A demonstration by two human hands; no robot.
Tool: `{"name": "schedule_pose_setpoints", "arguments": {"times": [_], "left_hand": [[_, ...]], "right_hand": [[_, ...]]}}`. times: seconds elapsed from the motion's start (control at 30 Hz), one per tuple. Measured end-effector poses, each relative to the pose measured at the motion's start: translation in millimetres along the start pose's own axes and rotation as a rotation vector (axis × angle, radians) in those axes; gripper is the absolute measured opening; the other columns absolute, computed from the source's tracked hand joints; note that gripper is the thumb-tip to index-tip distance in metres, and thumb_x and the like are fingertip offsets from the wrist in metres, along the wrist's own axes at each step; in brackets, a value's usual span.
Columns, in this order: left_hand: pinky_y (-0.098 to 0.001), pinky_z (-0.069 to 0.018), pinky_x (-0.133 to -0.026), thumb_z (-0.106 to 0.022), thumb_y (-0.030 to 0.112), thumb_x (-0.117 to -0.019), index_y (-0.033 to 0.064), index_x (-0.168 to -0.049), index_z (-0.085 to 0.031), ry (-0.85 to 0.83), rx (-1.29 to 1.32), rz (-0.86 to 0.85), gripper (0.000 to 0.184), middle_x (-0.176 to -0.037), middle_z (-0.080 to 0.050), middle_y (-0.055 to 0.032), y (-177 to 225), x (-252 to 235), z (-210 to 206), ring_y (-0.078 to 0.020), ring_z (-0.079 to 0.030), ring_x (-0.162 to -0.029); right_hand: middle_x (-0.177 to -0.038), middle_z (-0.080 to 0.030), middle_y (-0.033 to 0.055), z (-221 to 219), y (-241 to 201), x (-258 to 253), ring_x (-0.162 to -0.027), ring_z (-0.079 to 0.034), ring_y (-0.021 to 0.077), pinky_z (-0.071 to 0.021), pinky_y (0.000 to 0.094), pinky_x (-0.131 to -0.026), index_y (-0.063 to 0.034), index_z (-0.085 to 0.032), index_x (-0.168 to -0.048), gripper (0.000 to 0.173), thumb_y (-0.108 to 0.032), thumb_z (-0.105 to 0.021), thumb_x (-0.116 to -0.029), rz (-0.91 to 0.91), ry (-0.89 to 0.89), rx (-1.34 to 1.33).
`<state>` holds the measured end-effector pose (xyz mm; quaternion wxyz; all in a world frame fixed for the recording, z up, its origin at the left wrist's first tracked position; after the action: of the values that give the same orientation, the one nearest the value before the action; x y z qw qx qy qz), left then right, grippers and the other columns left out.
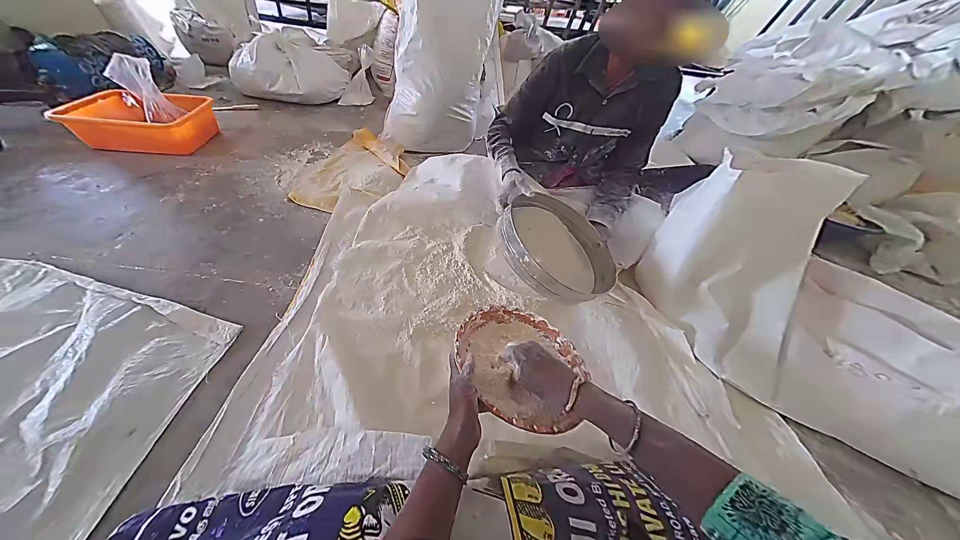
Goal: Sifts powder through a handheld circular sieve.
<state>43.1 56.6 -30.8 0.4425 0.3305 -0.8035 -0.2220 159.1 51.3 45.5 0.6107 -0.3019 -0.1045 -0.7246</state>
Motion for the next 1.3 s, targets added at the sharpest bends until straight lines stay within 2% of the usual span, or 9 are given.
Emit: {"name": "schedule_pose_setpoints", "arguments": {"times": [0.17, 0.3, 0.47, 0.6, 0.73, 0.87, 1.0, 1.13, 1.3], "left_hand": [[-0.0452, -0.0453, -0.102, -0.035, 0.025, -0.1107, 0.0098, -0.162, -0.017, -0.010, -0.004, -0.087, 0.056, -0.156, -0.036, -0.0227, 9.4, 3.5, -1.2, -0.0291, -0.049, -0.130], [-0.0445, -0.0393, -0.110, -0.034, 0.023, -0.1099, 0.0079, -0.163, -0.009, -0.055, -0.026, -0.098, 0.060, -0.163, -0.025, -0.0221, 10.6, 5.7, -5.9, -0.0282, -0.040, -0.141], [-0.0394, -0.0426, -0.106, -0.038, 0.019, -0.1089, 0.0118, -0.163, -0.012, -0.091, 0.005, -0.090, 0.060, -0.162, -0.027, -0.0192, 9.3, 3.1, -2.5, -0.0231, -0.044, -0.137], [-0.0374, -0.0490, -0.095, -0.037, 0.019, -0.1096, 0.0134, -0.162, -0.017, -0.056, 0.027, -0.039, 0.056, -0.149, -0.043, -0.0204, 0.8, 2.1, -5.9, -0.0222, -0.055, -0.120], [-0.0393, -0.0516, -0.089, -0.036, 0.022, -0.1098, 0.0152, -0.162, -0.017, -0.070, -0.009, -0.009, 0.056, -0.148, -0.045, -0.0213, -5.2, 3.2, -12.3, -0.0242, -0.057, -0.117], [-0.0416, -0.0515, -0.091, -0.036, 0.024, -0.1106, 0.0139, -0.162, -0.015, -0.009, 0.036, -0.002, 0.057, -0.152, -0.040, -0.0227, 0.5, 1.2, -3.7, -0.0272, -0.056, -0.121], [-0.0477, -0.0524, -0.089, -0.034, 0.027, -0.1114, 0.0188, -0.162, -0.018, 0.081, 0.143, 0.057, 0.054, -0.147, -0.046, -0.0230, 0.4, -4.6, 2.5, -0.0319, -0.058, -0.118], [-0.0464, -0.0526, -0.085, -0.035, 0.027, -0.1113, 0.0194, -0.162, -0.018, 0.063, 0.088, 0.081, 0.054, -0.144, -0.048, -0.0236, -8.0, -5.2, 1.9, -0.0317, -0.059, -0.113], [-0.0405, -0.0518, -0.088, -0.036, 0.023, -0.1104, 0.0167, -0.163, -0.013, -0.006, 0.058, 0.025, 0.058, -0.148, -0.043, -0.0229, 4.8, 4.0, -3.1, -0.0269, -0.057, -0.116]], "right_hand": [[-0.134, -0.063, 0.0251, 38.4, 28.4, -18.9, -0.131, -0.057, 0.0384, -0.0402, 0.0538, -0.114, 0.0026, -0.063, -0.133, 0.042, -0.025, -0.063, -0.1010, 0.019, 0.255, -0.123], [-0.156, -0.044, 0.0245, 25.0, 43.3, -41.7, -0.149, -0.039, 0.0337, -0.0268, 0.0472, -0.124, 0.0027, -0.044, -0.151, 0.063, -0.037, -0.057, -0.1046, 0.015, 0.142, -0.266], [-0.155, -0.041, 0.0302, -6.6, -1.7, -39.5, -0.148, -0.036, 0.0402, -0.0255, 0.0482, -0.124, 0.0081, -0.046, -0.148, 0.054, -0.022, -0.057, -0.1040, 0.161, -0.003, -0.270], [-0.139, -0.055, 0.0340, -24.7, -17.3, -7.7, -0.137, -0.048, 0.0445, -0.0321, 0.0480, -0.119, 0.0131, -0.057, -0.134, 0.039, -0.005, -0.055, -0.1003, 0.325, -0.043, -0.101], [-0.133, -0.058, 0.0311, -8.7, 4.4, -1.1, -0.132, -0.052, 0.0443, -0.0382, 0.0527, -0.114, 0.0109, -0.061, -0.127, 0.030, -0.001, -0.051, -0.1012, 0.161, -0.051, 0.110], [-0.149, -0.053, 0.0220, 30.0, 39.8, -3.0, -0.144, -0.045, 0.0349, -0.0305, 0.0506, -0.120, -0.0017, -0.059, -0.141, 0.052, -0.032, -0.066, -0.1003, 0.057, -0.116, -0.017], [-0.155, -0.043, 0.0272, 8.7, 33.2, 2.6, -0.146, -0.038, 0.0438, -0.0288, 0.0579, -0.120, -0.0032, -0.044, -0.153, 0.074, -0.024, -0.078, -0.0911, 0.003, -0.258, 0.044], [-0.141, -0.054, 0.0314, -17.1, 7.4, -7.2, -0.137, -0.048, 0.0445, -0.0342, 0.0538, -0.117, 0.0073, -0.055, -0.139, 0.048, -0.001, -0.065, -0.0937, 0.055, -0.176, 0.015], [-0.139, -0.058, 0.0311, 19.7, 5.4, -14.8, -0.137, -0.050, 0.0430, -0.0340, 0.0524, -0.117, 0.0086, -0.060, -0.134, 0.035, -0.007, -0.055, -0.1029, -0.031, -0.022, 0.032]]}}
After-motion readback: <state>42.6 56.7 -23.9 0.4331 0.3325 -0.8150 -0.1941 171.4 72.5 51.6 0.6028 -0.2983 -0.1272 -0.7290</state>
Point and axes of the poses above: each hand's wrist, its own x-axis away from the middle knuckle, its own z-axis out of the back of the hand, y = z × x, the point moved 6 cm from there along -x, towards the middle knuckle
